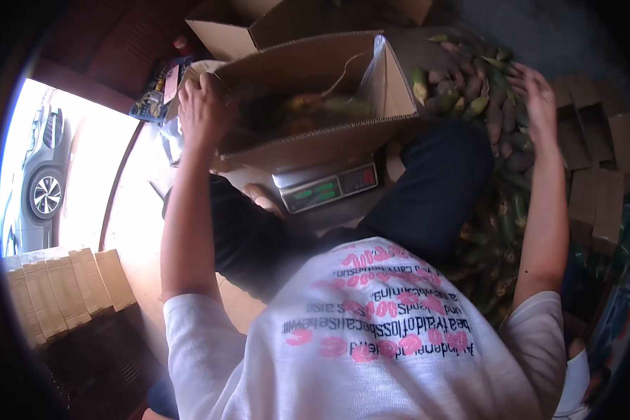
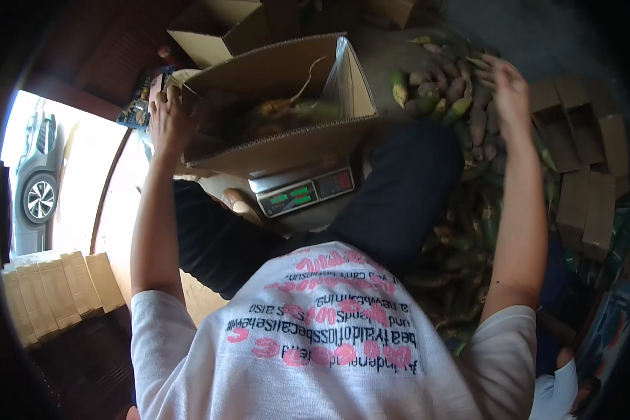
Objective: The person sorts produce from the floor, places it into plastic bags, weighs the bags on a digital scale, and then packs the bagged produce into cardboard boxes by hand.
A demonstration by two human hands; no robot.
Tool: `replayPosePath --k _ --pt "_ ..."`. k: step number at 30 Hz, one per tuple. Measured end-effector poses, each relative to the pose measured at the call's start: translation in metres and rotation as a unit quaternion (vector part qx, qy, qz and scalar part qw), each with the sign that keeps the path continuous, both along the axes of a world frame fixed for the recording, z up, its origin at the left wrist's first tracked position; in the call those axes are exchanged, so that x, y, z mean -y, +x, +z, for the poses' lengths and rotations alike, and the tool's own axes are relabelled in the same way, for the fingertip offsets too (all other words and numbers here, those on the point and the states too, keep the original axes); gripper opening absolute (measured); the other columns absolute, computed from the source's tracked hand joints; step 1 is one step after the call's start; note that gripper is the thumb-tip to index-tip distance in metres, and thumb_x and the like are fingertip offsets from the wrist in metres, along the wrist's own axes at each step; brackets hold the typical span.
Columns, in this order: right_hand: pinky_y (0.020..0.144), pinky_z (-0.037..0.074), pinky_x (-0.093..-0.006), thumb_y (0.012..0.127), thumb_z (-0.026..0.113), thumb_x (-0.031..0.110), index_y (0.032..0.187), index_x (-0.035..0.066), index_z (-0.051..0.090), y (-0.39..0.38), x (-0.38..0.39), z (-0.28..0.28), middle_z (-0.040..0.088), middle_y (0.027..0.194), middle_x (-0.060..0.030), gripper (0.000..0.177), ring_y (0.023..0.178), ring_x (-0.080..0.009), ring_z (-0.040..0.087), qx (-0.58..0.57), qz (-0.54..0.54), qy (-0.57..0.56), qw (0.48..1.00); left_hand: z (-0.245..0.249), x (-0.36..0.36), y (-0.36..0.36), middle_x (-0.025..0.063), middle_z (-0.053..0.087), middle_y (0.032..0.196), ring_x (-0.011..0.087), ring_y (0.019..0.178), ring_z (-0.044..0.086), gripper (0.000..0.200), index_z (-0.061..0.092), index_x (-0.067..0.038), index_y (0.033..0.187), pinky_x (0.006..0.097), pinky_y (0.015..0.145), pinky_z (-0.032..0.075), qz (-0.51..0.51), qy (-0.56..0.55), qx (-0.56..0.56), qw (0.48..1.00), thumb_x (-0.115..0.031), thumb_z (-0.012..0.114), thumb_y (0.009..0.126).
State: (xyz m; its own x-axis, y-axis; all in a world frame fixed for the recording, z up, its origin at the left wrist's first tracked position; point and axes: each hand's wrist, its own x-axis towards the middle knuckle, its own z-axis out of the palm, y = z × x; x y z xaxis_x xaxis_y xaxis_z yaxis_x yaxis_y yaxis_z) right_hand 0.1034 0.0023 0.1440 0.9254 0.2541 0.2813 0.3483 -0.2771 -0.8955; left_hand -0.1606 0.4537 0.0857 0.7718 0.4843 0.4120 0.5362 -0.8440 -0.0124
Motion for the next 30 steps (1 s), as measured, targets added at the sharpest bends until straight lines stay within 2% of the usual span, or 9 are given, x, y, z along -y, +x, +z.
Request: replayPosePath --k 3,7,12,16,20,22,25,27,30 --pt "0.082 0.047 -0.0278 0.095 0.042 0.013 0.109 -0.003 0.057 -0.039 -0.116 0.0 0.062 0.107 -0.0135 0.027 0.092 -0.019 0.062 -0.254 0.198 0.124 0.938 0.015 0.038 0.027 0.0143 0.052 0.103 0.0312 0.1 0.05 0.039 0.055 -0.005 0.105 0.0406 0.081 0.044 -0.117 0.077 0.061 0.988 -0.024 0.066 0.073" --pt "0.077 0.046 -0.0289 0.084 0.046 0.01 0.103 -0.002 0.054 -0.044 -0.215 -0.057 0.059 0.091 -0.0116 0.024 0.078 -0.0214 0.057 -0.36 0.014 -0.064 0.931 0.004 0.067 0.062 0.0125 0.057 0.096 0.0287 0.099 0.053 0.028 0.062 -0.004 0.089 0.0402 0.078 0.046 -0.148 -0.064 -0.01 0.987 -0.029 0.064 0.076" --pt "0.087 0.04 -0.0338 0.072 0.049 0.002 0.107 -0.002 0.054 -0.058 -0.285 -0.108 0.057 0.107 -0.0133 0.035 0.097 -0.0224 0.054 -0.266 -0.219 0.116 0.932 -0.019 0.113 0.07 0.0182 0.062 0.098 0.0361 0.093 0.06 0.023 0.064 -0.004 0.091 0.0443 0.08 0.05 -0.174 -0.271 -0.12 0.939 -0.024 0.058 0.081" --pt "0.074 0.046 -0.0268 0.069 0.059 0.003 0.082 0.006 0.059 -0.031 -0.273 -0.126 0.06 0.078 -0.0064 0.013 0.075 -0.0178 0.059 -0.319 -0.083 0.188 0.925 -0.017 0.132 0.06 0.0167 0.061 0.099 0.0349 0.098 0.057 0.021 0.064 -0.003 0.092 0.0425 0.085 0.046 -0.186 -0.345 -0.031 0.92 -0.017 0.063 0.076" --pt "0.07 0.048 -0.0279 0.072 0.057 0.002 0.077 0.006 0.058 -0.033 -0.241 -0.103 0.06 0.074 -0.0048 0.006 0.072 -0.0181 0.06 -0.386 0.048 0.344 0.854 0.001 0.115 0.037 0.014 0.054 0.112 0.0328 0.112 0.045 0.037 0.06 -0.005 0.103 0.0431 0.09 0.038 -0.146 -0.152 0.129 0.969 -0.018 0.069 0.07" --pt "0.071 0.046 -0.0284 0.074 0.052 0.001 0.08 0.002 0.059 -0.047 -0.232 -0.092 0.062 0.077 -0.0081 0.009 0.07 -0.0166 0.059 -0.334 0.142 0.26 0.895 0.013 0.087 0.018 0.0137 0.049 0.118 0.0321 0.116 0.039 0.047 0.056 -0.006 0.11 0.0431 0.091 0.035 -0.072 -0.071 0.134 0.986 -0.021 0.072 0.068" --pt "0.071 0.049 -0.0304 0.074 0.05 0.001 0.091 -0.002 0.062 -0.057 -0.227 -0.075 0.064 0.083 -0.0104 0.021 0.076 -0.0188 0.06 -0.383 0.245 0.082 0.887 0.02 0.039 0.007 0.0159 0.049 0.113 0.0311 0.106 0.044 0.052 0.055 -0.005 0.11 0.041 0.086 0.037 0.014 -0.057 -0.05 0.997 -0.027 0.074 0.067" --pt "0.072 0.049 -0.0301 0.073 0.049 0.0 0.097 -0.004 0.062 -0.048 -0.228 -0.071 0.065 0.087 -0.012 0.028 0.08 -0.0198 0.062 -0.454 0.314 0.026 0.833 0.003 0.012 0.008 0.0109 0.05 0.104 0.0262 0.1 0.045 0.029 0.063 -0.009 0.096 0.0374 0.08 0.037 -0.02 0.033 -0.136 0.99 -0.024 0.065 0.072" --pt "0.073 0.051 -0.0275 0.073 0.045 -0.007 0.104 -0.007 0.06 -0.04 -0.236 -0.074 0.065 0.099 -0.0149 0.034 0.088 -0.0221 0.064 -0.472 0.327 0.061 0.816 -0.013 -0.002 0.025 0.0074 0.052 0.098 0.0219 0.097 0.046 0.016 0.067 -0.012 0.085 0.0349 0.078 0.037 -0.022 0.12 -0.238 0.964 -0.02 0.056 0.077"
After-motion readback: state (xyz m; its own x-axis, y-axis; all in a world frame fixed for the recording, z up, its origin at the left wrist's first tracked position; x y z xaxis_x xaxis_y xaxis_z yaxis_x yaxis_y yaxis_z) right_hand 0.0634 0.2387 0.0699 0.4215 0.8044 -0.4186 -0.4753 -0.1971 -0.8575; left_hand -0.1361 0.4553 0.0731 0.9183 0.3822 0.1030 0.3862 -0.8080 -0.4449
